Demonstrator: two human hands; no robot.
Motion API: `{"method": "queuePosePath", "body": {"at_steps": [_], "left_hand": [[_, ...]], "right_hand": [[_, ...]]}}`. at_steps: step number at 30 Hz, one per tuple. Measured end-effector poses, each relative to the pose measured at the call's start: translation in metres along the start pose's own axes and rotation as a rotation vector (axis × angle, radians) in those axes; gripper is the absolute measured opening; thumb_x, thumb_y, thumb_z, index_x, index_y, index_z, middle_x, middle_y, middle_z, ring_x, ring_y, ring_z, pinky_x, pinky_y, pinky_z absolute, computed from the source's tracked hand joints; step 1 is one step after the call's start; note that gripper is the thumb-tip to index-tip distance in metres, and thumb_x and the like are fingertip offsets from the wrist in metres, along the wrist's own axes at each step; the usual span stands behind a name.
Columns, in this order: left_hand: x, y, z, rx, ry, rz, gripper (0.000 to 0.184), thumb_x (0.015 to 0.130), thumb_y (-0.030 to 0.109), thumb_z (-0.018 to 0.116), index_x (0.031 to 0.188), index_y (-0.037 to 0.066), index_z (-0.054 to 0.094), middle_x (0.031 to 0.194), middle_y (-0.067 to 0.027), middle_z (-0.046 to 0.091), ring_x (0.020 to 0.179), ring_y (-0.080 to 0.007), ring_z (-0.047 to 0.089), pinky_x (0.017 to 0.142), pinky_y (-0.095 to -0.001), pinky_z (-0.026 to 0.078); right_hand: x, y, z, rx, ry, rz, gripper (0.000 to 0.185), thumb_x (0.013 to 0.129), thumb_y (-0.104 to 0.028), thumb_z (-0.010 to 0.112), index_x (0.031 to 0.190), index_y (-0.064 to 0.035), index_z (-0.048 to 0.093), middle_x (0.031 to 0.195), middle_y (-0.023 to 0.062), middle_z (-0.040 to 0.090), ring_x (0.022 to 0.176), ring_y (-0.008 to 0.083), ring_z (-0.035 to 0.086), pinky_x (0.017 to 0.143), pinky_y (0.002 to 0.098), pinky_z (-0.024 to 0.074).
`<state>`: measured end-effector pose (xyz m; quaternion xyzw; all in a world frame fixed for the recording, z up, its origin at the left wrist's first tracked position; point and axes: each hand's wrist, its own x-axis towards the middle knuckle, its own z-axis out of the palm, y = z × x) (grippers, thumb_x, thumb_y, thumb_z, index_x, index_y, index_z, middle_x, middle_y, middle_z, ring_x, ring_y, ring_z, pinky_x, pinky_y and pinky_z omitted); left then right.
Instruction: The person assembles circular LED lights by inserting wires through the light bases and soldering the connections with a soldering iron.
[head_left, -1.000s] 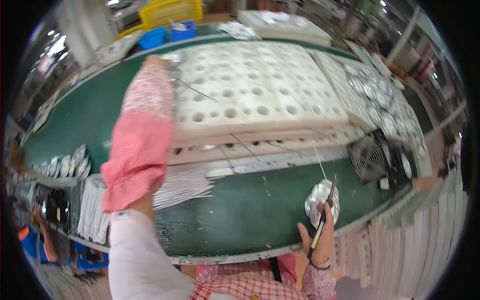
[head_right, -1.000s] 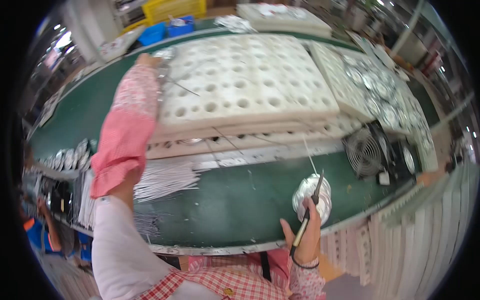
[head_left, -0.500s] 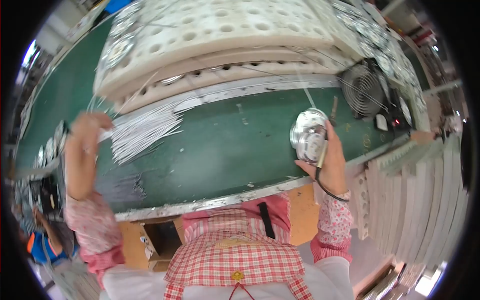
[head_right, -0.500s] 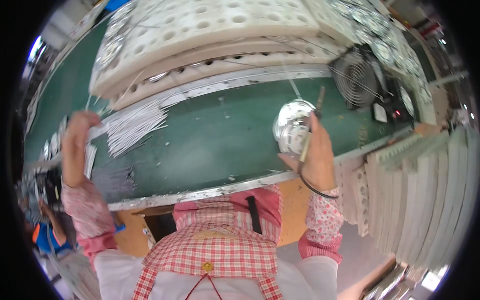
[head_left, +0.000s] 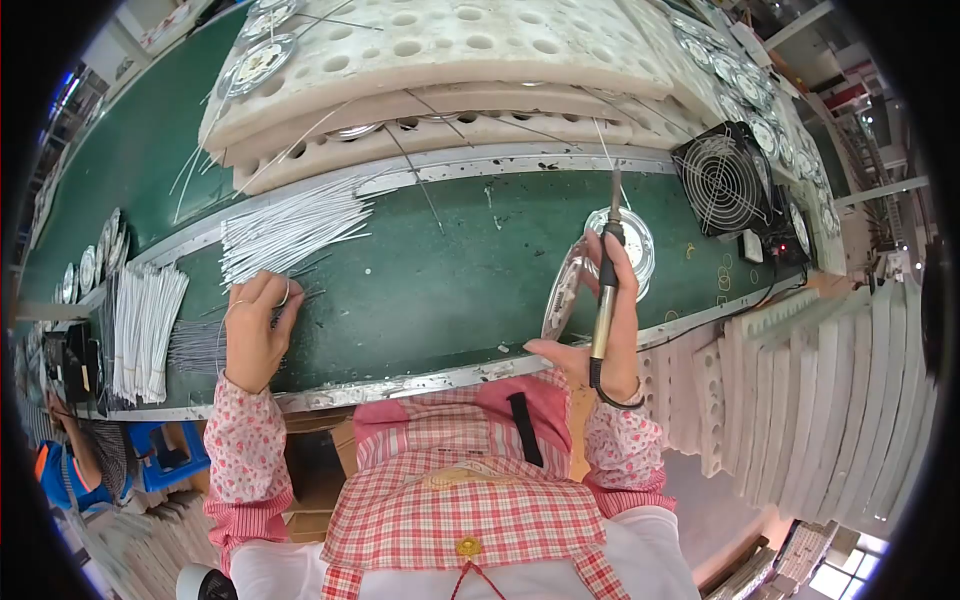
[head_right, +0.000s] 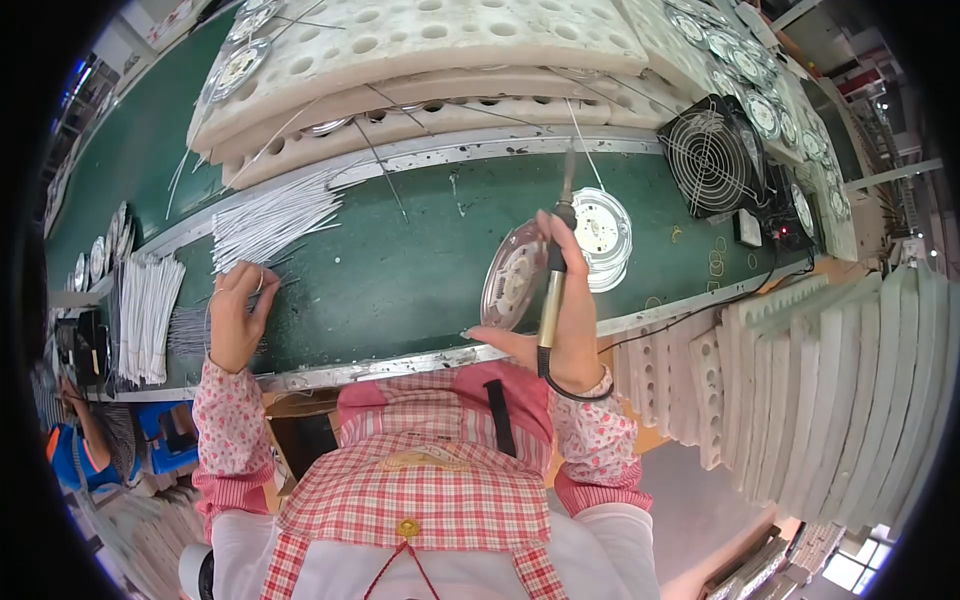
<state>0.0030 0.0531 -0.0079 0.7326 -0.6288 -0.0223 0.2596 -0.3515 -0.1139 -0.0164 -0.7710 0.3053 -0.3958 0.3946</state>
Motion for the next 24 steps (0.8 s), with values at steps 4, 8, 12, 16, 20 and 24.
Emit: {"method": "queuePosePath", "body": {"at_steps": [4,8,12,16,20,24], "left_hand": [[0.01,0.024,0.004,-0.408,-0.043,-0.239,0.009,0.088,-0.003,0.066,0.094,0.0,0.06,0.085,-0.0098,0.063,0.072,-0.0249,0.06,0.068,-0.0323,0.047],[0.021,0.053,0.022,-0.42,-0.105,-0.157,0.012,0.088,0.0,0.069,0.095,-0.001,0.059,0.084,-0.0107,0.065,0.067,-0.0205,0.059,0.062,-0.03,0.047],[0.024,0.056,0.036,-0.499,-0.112,-0.22,0.01,0.088,0.001,0.07,0.092,0.0,0.061,0.083,-0.0107,0.065,0.069,-0.0221,0.06,0.063,-0.0312,0.048],[0.024,0.061,0.042,-0.43,-0.114,-0.129,0.009,0.086,0.001,0.07,0.091,0.001,0.064,0.084,-0.0097,0.064,0.071,-0.0239,0.061,0.064,-0.0329,0.048],[0.025,0.072,0.042,-0.379,-0.137,-0.089,0.008,0.085,0.001,0.07,0.092,0.003,0.067,0.083,-0.009,0.062,0.069,-0.0248,0.06,0.065,-0.0349,0.046],[0.026,0.081,0.042,-0.359,-0.148,-0.086,0.009,0.084,0.002,0.07,0.092,0.004,0.068,0.082,-0.0092,0.061,0.067,-0.0252,0.059,0.067,-0.0362,0.044]], "right_hand": [[0.002,0.0,0.012,0.05,-0.007,0.053,0.121,0.053,-0.024,0.1,0.15,-0.0008,0.03,0.146,0.0184,0.045,0.134,0.0299,0.047,0.112,0.0395,0.037],[-0.02,0.001,-0.038,-0.461,0.027,0.036,0.113,0.055,-0.02,0.098,0.148,-0.0005,0.035,0.135,0.0196,0.05,0.126,0.0349,0.05,0.107,0.044,0.0409],[-0.045,0.029,-0.112,-0.786,0.163,0.109,0.104,0.061,-0.018,0.094,0.147,-0.0006,0.037,0.135,0.0213,0.052,0.125,0.039,0.051,0.106,0.0469,0.0407],[-0.043,0.042,-0.134,-1.071,0.212,0.038,0.099,0.065,-0.019,0.093,0.146,-0.0008,0.039,0.139,0.0218,0.051,0.13,0.0423,0.047,0.108,0.0479,0.0397],[-0.001,0.034,-0.103,-0.78,0.057,-0.042,0.102,0.064,-0.023,0.093,0.147,-0.0012,0.038,0.14,0.0219,0.051,0.131,0.0421,0.048,0.107,0.0467,0.0405],[0.051,0.042,-0.086,-0.544,-0.196,0.05,0.105,0.064,-0.026,0.094,0.148,-0.0017,0.036,0.139,0.0225,0.052,0.127,0.0415,0.051,0.106,0.0451,0.0416]]}}
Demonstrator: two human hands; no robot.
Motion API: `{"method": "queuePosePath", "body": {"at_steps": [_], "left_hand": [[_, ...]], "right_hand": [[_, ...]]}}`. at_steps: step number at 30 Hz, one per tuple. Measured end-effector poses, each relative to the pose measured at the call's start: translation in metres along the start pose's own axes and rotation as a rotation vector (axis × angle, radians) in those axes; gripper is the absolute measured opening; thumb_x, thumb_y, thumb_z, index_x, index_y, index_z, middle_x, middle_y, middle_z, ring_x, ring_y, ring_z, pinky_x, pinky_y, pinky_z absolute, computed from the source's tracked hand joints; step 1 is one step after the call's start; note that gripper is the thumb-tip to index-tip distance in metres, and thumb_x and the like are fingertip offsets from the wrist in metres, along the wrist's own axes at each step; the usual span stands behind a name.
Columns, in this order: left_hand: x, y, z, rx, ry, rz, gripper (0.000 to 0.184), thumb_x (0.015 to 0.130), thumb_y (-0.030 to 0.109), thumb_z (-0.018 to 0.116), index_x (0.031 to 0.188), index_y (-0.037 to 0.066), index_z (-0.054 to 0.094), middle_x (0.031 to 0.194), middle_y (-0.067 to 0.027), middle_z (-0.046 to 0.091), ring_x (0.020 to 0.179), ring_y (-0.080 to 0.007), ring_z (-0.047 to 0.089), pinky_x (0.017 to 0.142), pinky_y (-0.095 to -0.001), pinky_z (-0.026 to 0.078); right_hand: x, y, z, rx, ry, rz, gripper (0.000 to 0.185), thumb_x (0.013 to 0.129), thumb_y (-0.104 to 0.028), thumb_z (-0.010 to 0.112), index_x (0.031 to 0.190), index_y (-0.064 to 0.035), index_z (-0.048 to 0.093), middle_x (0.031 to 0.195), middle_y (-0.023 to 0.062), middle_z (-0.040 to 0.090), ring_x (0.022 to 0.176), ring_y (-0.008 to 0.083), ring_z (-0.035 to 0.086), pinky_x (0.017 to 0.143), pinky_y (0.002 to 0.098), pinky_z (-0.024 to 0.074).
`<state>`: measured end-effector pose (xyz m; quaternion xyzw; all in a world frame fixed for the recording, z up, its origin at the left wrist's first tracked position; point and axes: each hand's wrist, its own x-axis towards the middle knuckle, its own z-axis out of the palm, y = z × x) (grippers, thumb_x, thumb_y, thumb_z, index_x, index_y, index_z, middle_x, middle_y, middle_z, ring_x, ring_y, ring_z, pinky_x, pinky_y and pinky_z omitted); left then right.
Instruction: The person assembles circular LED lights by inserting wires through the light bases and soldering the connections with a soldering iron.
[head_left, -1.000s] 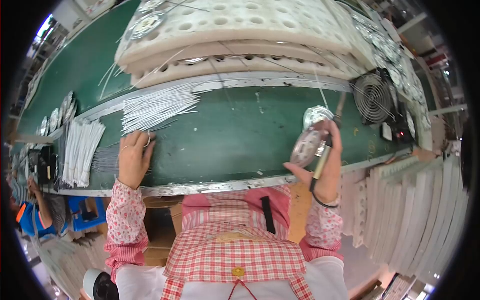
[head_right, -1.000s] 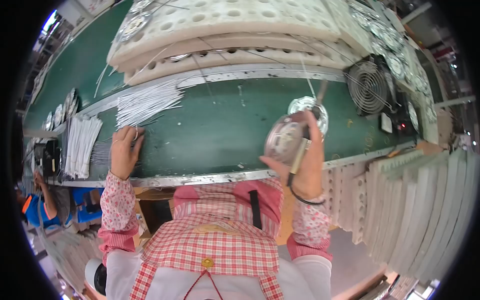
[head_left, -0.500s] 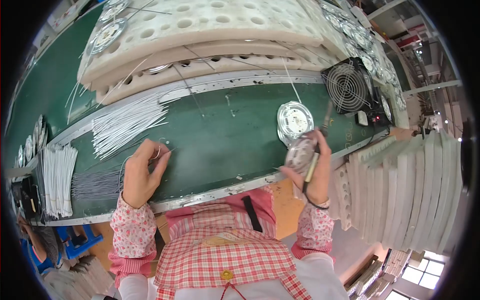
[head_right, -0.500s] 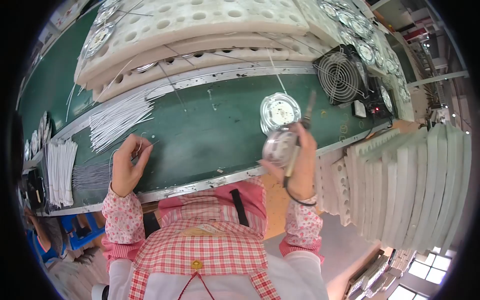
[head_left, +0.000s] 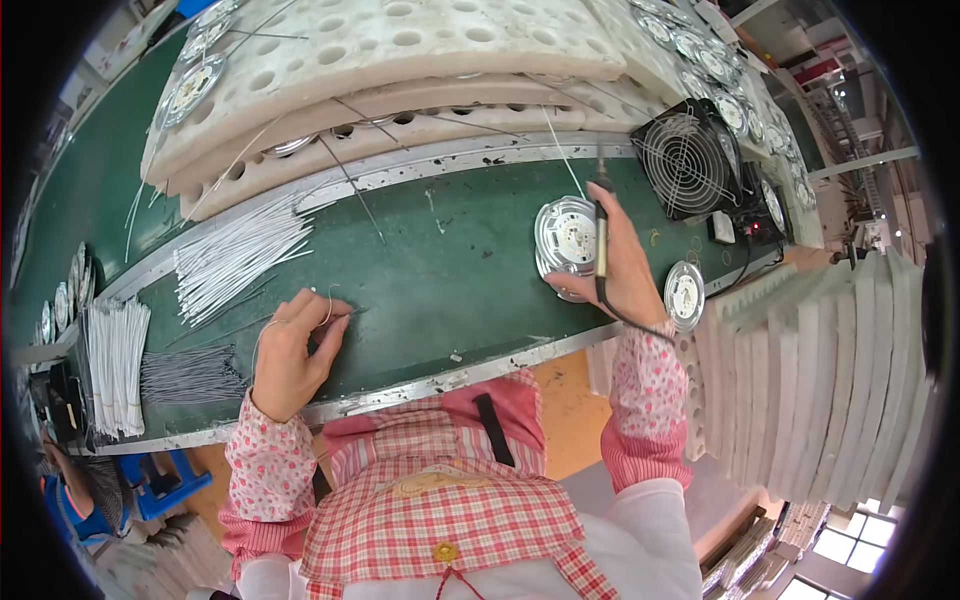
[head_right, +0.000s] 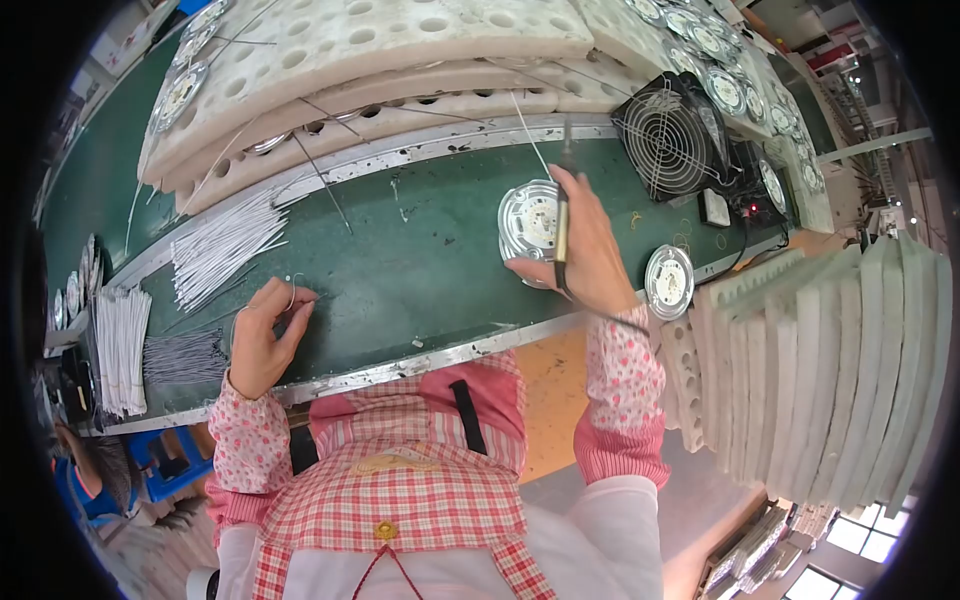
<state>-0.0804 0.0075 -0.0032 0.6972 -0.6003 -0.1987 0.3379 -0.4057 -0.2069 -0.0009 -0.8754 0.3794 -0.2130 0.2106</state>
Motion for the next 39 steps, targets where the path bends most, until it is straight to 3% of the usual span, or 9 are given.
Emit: {"method": "queuePosePath", "body": {"at_steps": [5,8,11,16,19,26,29,35,39], "left_hand": [[0.004,0.002,0.001,0.007,-0.051,-0.01,0.01,0.086,-0.003,0.067,0.096,-0.002,0.068,0.083,-0.0108,0.06,0.075,-0.022,0.063,0.066,-0.0296,0.049],[0.013,0.011,0.011,-0.097,-0.055,0.001,0.012,0.086,-0.004,0.067,0.096,-0.001,0.07,0.083,-0.0106,0.06,0.074,-0.0216,0.063,0.067,-0.0292,0.05],[0.026,0.025,0.027,-0.202,-0.059,0.047,0.013,0.084,-0.002,0.069,0.096,0.0,0.073,0.082,-0.0095,0.061,0.07,-0.0194,0.061,0.065,-0.0285,0.049],[0.032,0.051,0.039,-0.314,-0.033,0.133,0.013,0.082,-0.001,0.072,0.094,0.002,0.073,0.078,-0.0069,0.062,0.069,-0.0163,0.059,0.064,-0.0284,0.048],[0.026,0.058,0.038,-0.438,0.026,0.111,0.013,0.081,-0.002,0.073,0.093,0.002,0.073,0.076,-0.0062,0.062,0.069,-0.0163,0.059,0.065,-0.0294,0.047],[0.01,0.043,0.029,-0.421,0.088,0.089,0.016,0.079,-0.002,0.074,0.094,0.003,0.074,0.076,-0.0055,0.062,0.068,-0.016,0.058,0.066,-0.0295,0.045],[0.008,0.041,0.026,-0.424,0.072,0.092,0.017,0.078,-0.002,0.075,0.094,0.005,0.075,0.076,-0.0044,0.062,0.068,-0.0154,0.057,0.067,-0.0291,0.044],[0.005,0.039,0.026,-0.374,0.125,0.076,0.016,0.078,0.0,0.076,0.093,0.006,0.077,0.076,-0.0029,0.062,0.065,-0.0139,0.056,0.066,-0.0282,0.043],[0.004,0.035,0.029,-0.34,0.184,0.112,0.014,0.078,0.009,0.078,0.092,0.011,0.075,0.081,-0.0008,0.064,0.06,-0.0155,0.056,0.064,-0.0304,0.04]], "right_hand": [[0.007,-0.001,0.004,0.019,-0.026,0.008,0.107,0.065,-0.022,0.093,0.151,-0.0037,0.031,0.142,0.0246,0.049,0.128,0.0391,0.052,0.107,0.0431,0.042],[-0.01,-0.021,0.017,0.664,0.131,0.16,0.108,0.066,-0.016,0.093,0.151,-0.0041,0.026,0.148,0.0232,0.045,0.135,0.0319,0.048,0.112,0.0403,0.0385],[-0.023,-0.031,0.02,0.681,0.088,0.044,0.108,0.068,-0.011,0.092,0.151,-0.0044,0.023,0.153,0.0211,0.041,0.138,0.0276,0.045,0.115,0.0394,0.0346],[-0.032,-0.074,0.042,0.877,0.007,0.07,0.112,0.067,-0.019,0.093,0.152,-0.0048,0.021,0.154,0.0208,0.038,0.142,0.0298,0.041,0.114,0.0451,0.0347],[-0.029,-0.103,0.064,1.416,-0.06,0.224,0.117,0.071,-0.044,0.089,0.155,-0.0057,0.016,0.156,0.0204,0.033,0.143,0.0343,0.039,0.116,0.0467,0.0333],[-0.026,-0.131,0.088,1.515,-0.142,0.288,0.117,0.074,-0.059,0.08,0.155,-0.0052,0.015,0.155,0.0203,0.031,0.141,0.0348,0.04,0.117,0.0469,0.0341],[-0.023,-0.132,0.095,1.436,-0.134,0.27,0.114,0.075,-0.062,0.077,0.156,-0.0085,0.016,0.155,0.0218,0.032,0.138,0.0389,0.043,0.114,0.0524,0.038],[-0.02,-0.138,0.099,1.394,-0.139,0.273,0.115,0.076,-0.063,0.076,0.156,-0.0063,0.015,0.155,0.021,0.033,0.139,0.0377,0.043,0.115,0.0506,0.0375],[-0.019,-0.141,0.101,1.389,-0.149,0.281,0.116,0.076,-0.064,0.075,0.156,-0.0055,0.014,0.154,0.0207,0.033,0.138,0.0373,0.044,0.115,0.0499,0.0376]]}}
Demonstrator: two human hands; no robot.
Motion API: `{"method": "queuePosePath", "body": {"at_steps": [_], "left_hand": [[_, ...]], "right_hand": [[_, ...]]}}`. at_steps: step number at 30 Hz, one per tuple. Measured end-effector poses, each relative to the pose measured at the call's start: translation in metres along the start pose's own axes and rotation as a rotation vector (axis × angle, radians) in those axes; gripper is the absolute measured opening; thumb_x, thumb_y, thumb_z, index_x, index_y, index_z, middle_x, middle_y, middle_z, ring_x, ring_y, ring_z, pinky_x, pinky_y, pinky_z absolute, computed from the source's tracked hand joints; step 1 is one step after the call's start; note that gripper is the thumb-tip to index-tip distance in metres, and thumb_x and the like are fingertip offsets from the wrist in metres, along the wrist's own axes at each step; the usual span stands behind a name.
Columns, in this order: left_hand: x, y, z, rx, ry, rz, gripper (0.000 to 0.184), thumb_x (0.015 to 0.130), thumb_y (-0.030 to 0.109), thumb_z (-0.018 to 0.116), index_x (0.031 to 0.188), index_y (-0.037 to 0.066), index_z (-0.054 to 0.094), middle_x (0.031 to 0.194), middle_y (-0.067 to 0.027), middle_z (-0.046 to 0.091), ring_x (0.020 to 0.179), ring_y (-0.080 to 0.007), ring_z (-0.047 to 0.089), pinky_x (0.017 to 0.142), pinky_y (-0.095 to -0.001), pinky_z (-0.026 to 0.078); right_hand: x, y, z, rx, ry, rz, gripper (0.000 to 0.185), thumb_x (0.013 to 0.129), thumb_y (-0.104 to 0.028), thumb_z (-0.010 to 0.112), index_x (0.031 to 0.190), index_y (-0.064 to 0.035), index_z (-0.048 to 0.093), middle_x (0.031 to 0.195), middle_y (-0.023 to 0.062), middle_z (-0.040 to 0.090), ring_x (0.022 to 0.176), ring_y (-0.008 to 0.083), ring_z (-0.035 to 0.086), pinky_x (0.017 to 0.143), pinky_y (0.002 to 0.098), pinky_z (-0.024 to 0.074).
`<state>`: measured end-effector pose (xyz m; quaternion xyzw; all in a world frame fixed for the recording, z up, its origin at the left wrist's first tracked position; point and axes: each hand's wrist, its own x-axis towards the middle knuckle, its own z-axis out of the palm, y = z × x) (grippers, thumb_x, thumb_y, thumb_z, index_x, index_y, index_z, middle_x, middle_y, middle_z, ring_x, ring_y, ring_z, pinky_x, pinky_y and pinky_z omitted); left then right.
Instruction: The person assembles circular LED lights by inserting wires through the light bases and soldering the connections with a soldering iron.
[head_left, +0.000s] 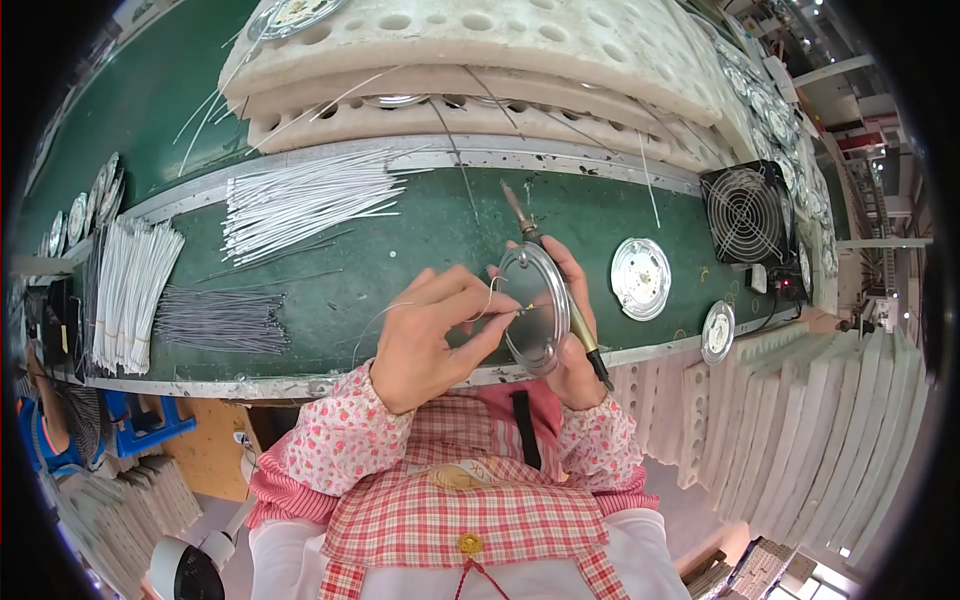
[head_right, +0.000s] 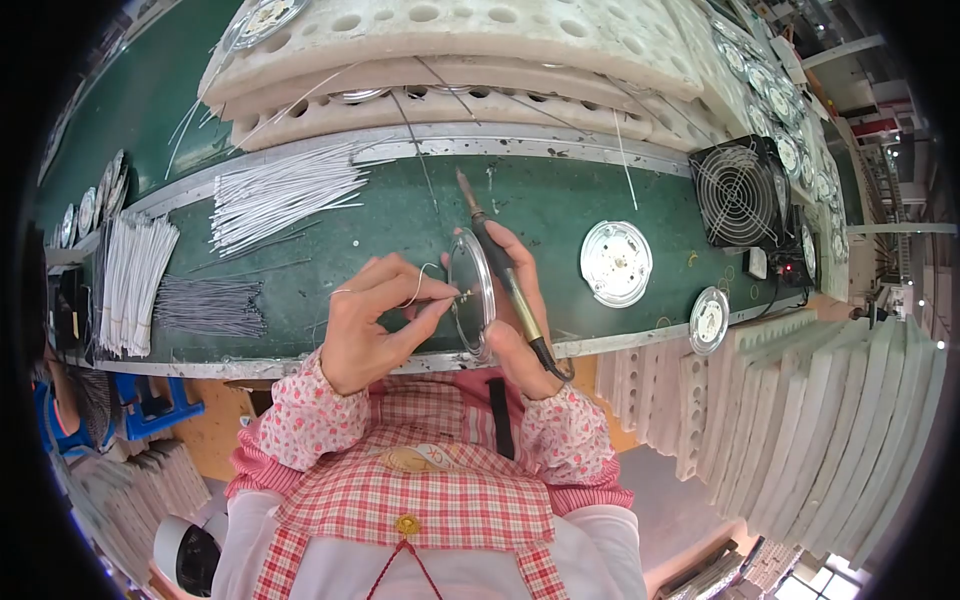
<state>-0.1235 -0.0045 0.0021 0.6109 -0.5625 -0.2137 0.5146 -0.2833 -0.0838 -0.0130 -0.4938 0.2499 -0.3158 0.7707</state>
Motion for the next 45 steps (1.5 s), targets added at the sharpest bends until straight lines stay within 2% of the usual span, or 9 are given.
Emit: {"method": "queuePosePath", "body": {"at_steps": [5,11,14,15,19,26,36,42,45], "left_hand": [[-0.001,0.002,0.0,0.047,-0.001,0.031,0.015,0.079,0.007,0.077,0.094,0.012,0.075,0.082,-0.0006,0.064,0.062,-0.0163,0.056,0.063,-0.0311,0.039],[-0.006,0.0,0.005,0.318,0.086,0.38,0.021,0.076,0.003,0.076,0.096,0.009,0.072,0.082,-0.0012,0.063,0.067,-0.0214,0.057,0.061,-0.0344,0.037],[-0.01,-0.003,0.006,0.367,0.076,0.384,0.022,0.074,0.003,0.076,0.096,0.007,0.072,0.083,-0.0024,0.063,0.068,-0.0228,0.056,0.062,-0.0348,0.038],[-0.011,-0.004,0.007,0.338,0.068,0.331,0.023,0.075,0.003,0.075,0.096,0.007,0.072,0.083,-0.0031,0.063,0.068,-0.0237,0.056,0.062,-0.0348,0.038],[-0.013,-0.021,0.001,0.147,-0.057,0.094,0.023,0.078,0.001,0.072,0.1,0.007,0.072,0.083,-0.0057,0.062,0.07,-0.0275,0.056,0.066,-0.0338,0.04],[-0.003,-0.026,-0.009,-0.101,-0.161,-0.205,0.015,0.084,0.001,0.07,0.098,0.0,0.072,0.084,-0.0084,0.062,0.073,-0.0183,0.06,0.064,-0.0303,0.046],[-0.003,-0.012,0.013,-0.015,-0.032,-0.421,0.016,0.089,0.011,0.073,0.096,-0.003,0.07,0.074,-0.0083,0.067,0.069,-0.0085,0.059,0.065,-0.0273,0.048],[0.016,-0.042,-0.004,-0.159,-0.086,-0.432,0.02,0.087,0.012,0.077,0.097,-0.004,0.071,0.08,-0.0057,0.071,0.072,-0.0069,0.06,0.066,-0.0258,0.05],[0.027,-0.054,-0.012,-0.014,-0.208,-0.388,0.027,0.086,0.021,0.077,0.098,-0.003,0.073,0.083,-0.0102,0.073,0.071,-0.011,0.065,0.066,-0.0285,0.051]], "right_hand": [[-0.002,0.002,-0.001,0.042,-0.029,-0.014,0.113,0.078,-0.062,0.076,0.155,-0.0026,0.017,0.152,0.0189,0.037,0.137,0.0312,0.046,0.113,0.0441,0.04],[-0.007,0.005,0.001,0.019,-0.021,0.043,0.117,0.076,-0.072,0.072,0.155,-0.0057,0.017,0.151,0.0185,0.037,0.137,0.035,0.046,0.113,0.0462,0.0406],[-0.01,0.012,0.006,-0.184,0.074,0.01,0.119,0.073,-0.075,0.072,0.154,-0.0056,0.019,0.148,0.0172,0.04,0.132,0.0306,0.049,0.11,0.0428,0.0434],[-0.012,0.012,0.01,-0.131,0.11,-0.034,0.114,0.07,-0.042,0.09,0.154,-0.0049,0.022,0.144,0.0163,0.042,0.126,0.0277,0.051,0.104,0.0383,0.0455],[-0.014,0.015,0.006,-0.881,0.135,-0.328,0.12,0.058,-0.029,0.098,0.151,-0.0018,0.027,0.133,0.0183,0.046,0.121,0.0351,0.051,0.103,0.0423,0.0432],[0.002,0.015,-0.016,-0.91,-0.084,-0.38,0.126,0.054,-0.03,0.1,0.152,0.0004,0.027,0.145,0.0201,0.042,0.131,0.0338,0.048,0.109,0.0424,0.0395],[-0.011,0.02,0.001,-1.093,0.139,-0.575,0.101,0.067,-0.038,0.088,0.147,-0.0019,0.039,0.134,0.0241,0.051,0.121,0.0436,0.049,0.101,0.0507,0.0401],[-0.078,-0.03,-0.116,-1.598,0.366,-0.626,0.083,0.07,-0.038,0.087,0.141,-0.0164,0.051,0.137,0.0215,0.051,0.127,0.0424,0.049,0.108,0.0545,0.0351],[-0.111,-0.047,-0.18,-1.799,0.501,-0.467,0.078,0.073,-0.035,0.086,0.138,-0.0116,0.052,0.138,0.0204,0.052,0.133,0.0423,0.047,0.112,0.0565,0.0315]]}}
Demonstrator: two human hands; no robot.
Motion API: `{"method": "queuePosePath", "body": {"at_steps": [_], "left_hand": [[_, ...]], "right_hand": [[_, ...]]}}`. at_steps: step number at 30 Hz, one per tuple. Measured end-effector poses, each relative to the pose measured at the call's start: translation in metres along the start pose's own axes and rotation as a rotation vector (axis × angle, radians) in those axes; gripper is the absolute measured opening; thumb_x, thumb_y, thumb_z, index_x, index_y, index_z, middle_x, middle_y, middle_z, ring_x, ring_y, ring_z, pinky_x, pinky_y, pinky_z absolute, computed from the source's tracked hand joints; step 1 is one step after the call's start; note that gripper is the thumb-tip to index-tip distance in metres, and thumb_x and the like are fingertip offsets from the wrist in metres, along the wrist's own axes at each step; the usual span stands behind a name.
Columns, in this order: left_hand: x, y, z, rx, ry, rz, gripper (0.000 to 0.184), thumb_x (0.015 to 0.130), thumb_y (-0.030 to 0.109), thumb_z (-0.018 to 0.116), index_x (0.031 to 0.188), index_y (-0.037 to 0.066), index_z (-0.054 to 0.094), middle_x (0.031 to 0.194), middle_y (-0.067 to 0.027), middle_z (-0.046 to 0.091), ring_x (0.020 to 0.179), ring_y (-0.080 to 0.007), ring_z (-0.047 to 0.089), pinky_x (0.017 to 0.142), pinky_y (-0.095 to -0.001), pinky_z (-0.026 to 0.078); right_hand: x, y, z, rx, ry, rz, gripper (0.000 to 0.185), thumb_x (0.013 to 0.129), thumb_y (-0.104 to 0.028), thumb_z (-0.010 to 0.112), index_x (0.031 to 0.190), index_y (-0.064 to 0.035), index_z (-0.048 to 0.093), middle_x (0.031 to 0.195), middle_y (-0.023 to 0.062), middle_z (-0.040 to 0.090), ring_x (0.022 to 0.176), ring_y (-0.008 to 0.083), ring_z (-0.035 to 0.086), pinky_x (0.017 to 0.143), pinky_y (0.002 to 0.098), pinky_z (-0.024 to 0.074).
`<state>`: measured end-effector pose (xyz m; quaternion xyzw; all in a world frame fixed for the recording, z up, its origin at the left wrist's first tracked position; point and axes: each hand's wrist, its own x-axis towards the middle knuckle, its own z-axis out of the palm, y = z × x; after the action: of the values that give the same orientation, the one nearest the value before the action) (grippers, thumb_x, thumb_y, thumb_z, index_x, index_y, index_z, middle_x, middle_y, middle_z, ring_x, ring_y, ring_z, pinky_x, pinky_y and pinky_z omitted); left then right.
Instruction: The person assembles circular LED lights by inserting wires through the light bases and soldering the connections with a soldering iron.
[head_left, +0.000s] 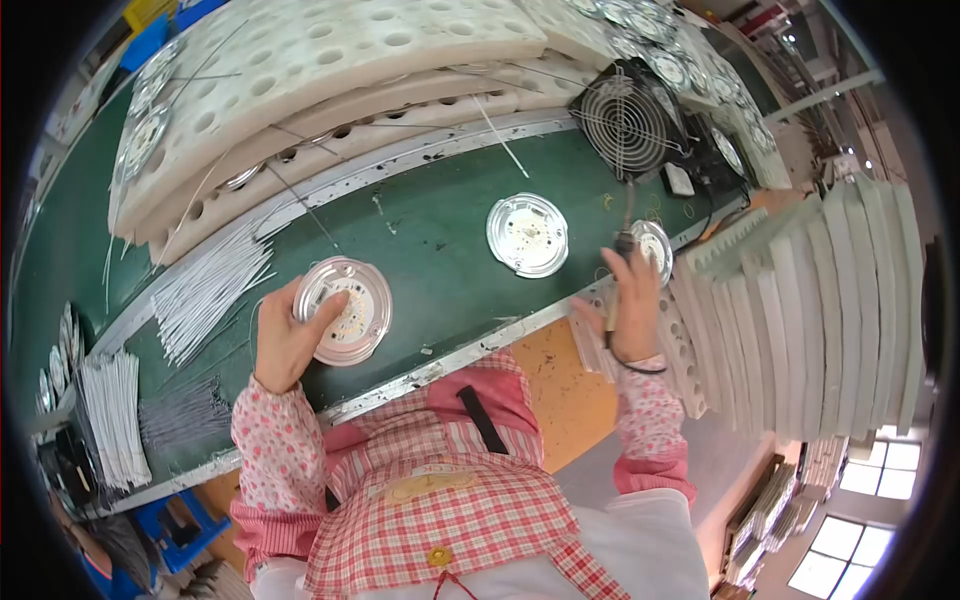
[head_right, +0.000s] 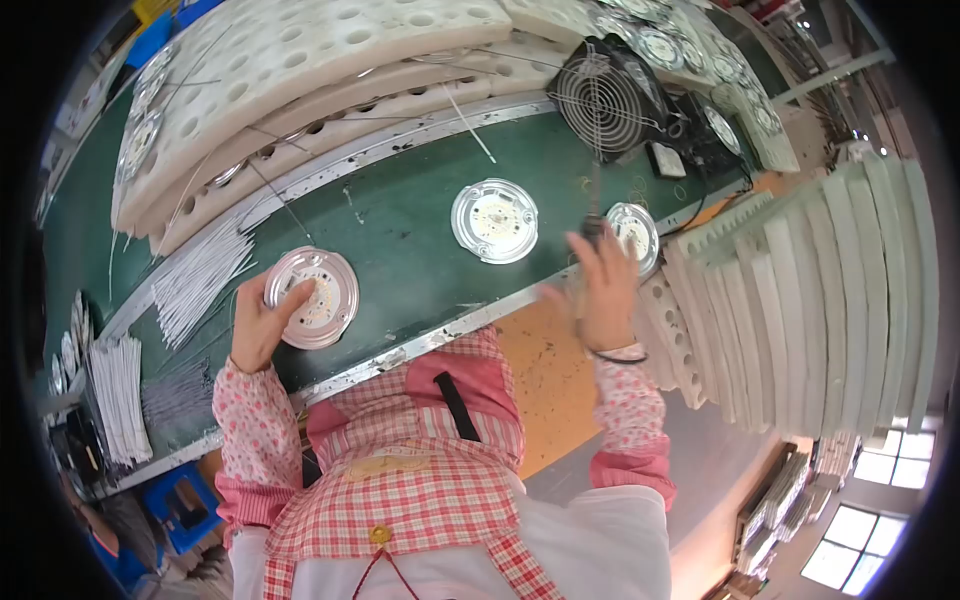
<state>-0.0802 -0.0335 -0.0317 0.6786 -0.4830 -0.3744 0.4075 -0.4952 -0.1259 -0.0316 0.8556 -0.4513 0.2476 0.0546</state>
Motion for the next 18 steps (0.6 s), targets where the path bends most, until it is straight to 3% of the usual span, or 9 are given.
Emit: {"method": "queuePosePath", "body": {"at_steps": [1,2,5,9,10,11,14,16,18], "left_hand": [[0.004,0.0,-0.004,0.072,-0.031,0.006,0.029,0.086,0.024,0.077,0.097,-0.003,0.073,0.083,-0.0114,0.074,0.071,-0.0124,0.067,0.066,-0.0291,0.051],[0.006,-0.002,-0.005,0.1,-0.039,-0.009,0.036,0.084,0.034,0.078,0.096,0.0,0.073,0.082,-0.0125,0.072,0.073,-0.021,0.068,0.07,-0.0362,0.05],[0.005,0.007,-0.007,0.531,0.132,0.094,0.041,0.08,0.04,0.081,0.093,0.003,0.07,0.08,-0.0108,0.069,0.078,-0.0277,0.066,0.076,-0.0418,0.044],[-0.004,0.004,0.0,0.754,0.501,0.309,0.019,0.093,0.024,0.067,0.095,0.006,0.062,0.086,-0.0092,0.064,0.083,-0.0296,0.059,0.078,-0.0442,0.037],[-0.01,0.006,0.001,0.805,0.46,0.412,0.007,0.092,0.01,0.06,0.098,0.006,0.061,0.087,-0.0093,0.061,0.082,-0.0306,0.055,0.077,-0.0443,0.036],[-0.02,0.015,0.001,0.825,0.369,0.54,0.012,0.082,0.007,0.062,0.094,0.007,0.06,0.084,-0.009,0.057,0.08,-0.0303,0.053,0.076,-0.0443,0.036],[-0.04,0.038,0.019,0.814,-0.032,0.702,0.013,0.077,0.015,0.061,0.089,0.01,0.057,0.082,-0.0047,0.053,0.08,-0.0247,0.053,0.074,-0.0427,0.038],[-0.051,0.049,0.03,0.832,-0.208,0.757,0.014,0.078,0.016,0.062,0.09,0.011,0.057,0.083,-0.0026,0.053,0.085,-0.0202,0.055,0.077,-0.0361,0.04],[-0.056,0.049,0.028,0.812,-0.204,0.784,0.014,0.079,0.018,0.062,0.09,0.011,0.056,0.082,-0.0016,0.053,0.084,-0.0196,0.055,0.078,-0.0363,0.04]], "right_hand": [[-0.002,0.017,-0.001,-0.006,-0.032,0.004,0.078,0.073,-0.034,0.086,0.139,-0.01,0.051,0.137,0.0201,0.053,0.134,0.0424,0.046,0.114,0.0571,0.0297],[-0.005,0.031,0.0,0.018,-0.083,-0.02,0.078,0.074,-0.033,0.086,0.14,-0.0102,0.051,0.139,0.0224,0.051,0.134,0.0451,0.045,0.114,0.0565,0.0302],[-0.002,0.051,0.008,0.096,-0.203,-0.089,0.078,0.075,-0.031,0.085,0.142,-0.0105,0.05,0.142,0.0274,0.048,0.134,0.0511,0.041,0.115,0.0551,0.0311],[0.024,0.041,0.012,0.202,-0.215,-0.112,0.066,0.08,-0.029,0.08,0.138,-0.0088,0.055,0.135,0.0279,0.055,0.133,0.0509,0.044,0.115,0.0536,0.0315],[0.028,0.033,0.014,0.161,-0.166,-0.143,0.06,0.081,-0.025,0.078,0.134,-0.0066,0.056,0.132,0.0246,0.057,0.131,0.0468,0.047,0.115,0.0552,0.0308],[0.031,0.025,0.016,0.118,-0.112,-0.177,0.054,0.083,-0.02,0.076,0.131,-0.0045,0.058,0.129,0.0213,0.058,0.128,0.0428,0.051,0.115,0.0569,0.0301],[0.032,-0.053,0.012,0.365,-0.117,-0.024,0.041,0.085,-0.017,0.073,0.123,-0.0042,0.064,0.114,0.0192,0.062,0.109,0.0383,0.059,0.101,0.0504,0.0438],[0.045,-0.112,0.013,0.552,-0.152,-0.15,0.037,0.08,-0.012,0.076,0.116,-0.007,0.068,0.111,0.0179,0.063,0.103,0.0347,0.061,0.089,0.0445,0.0501],[0.049,-0.145,0.025,0.663,-0.14,-0.327,0.034,0.076,-0.009,0.079,0.108,-0.0084,0.07,0.11,0.0166,0.063,0.098,0.0322,0.062,0.079,0.0417,0.0527]]}}
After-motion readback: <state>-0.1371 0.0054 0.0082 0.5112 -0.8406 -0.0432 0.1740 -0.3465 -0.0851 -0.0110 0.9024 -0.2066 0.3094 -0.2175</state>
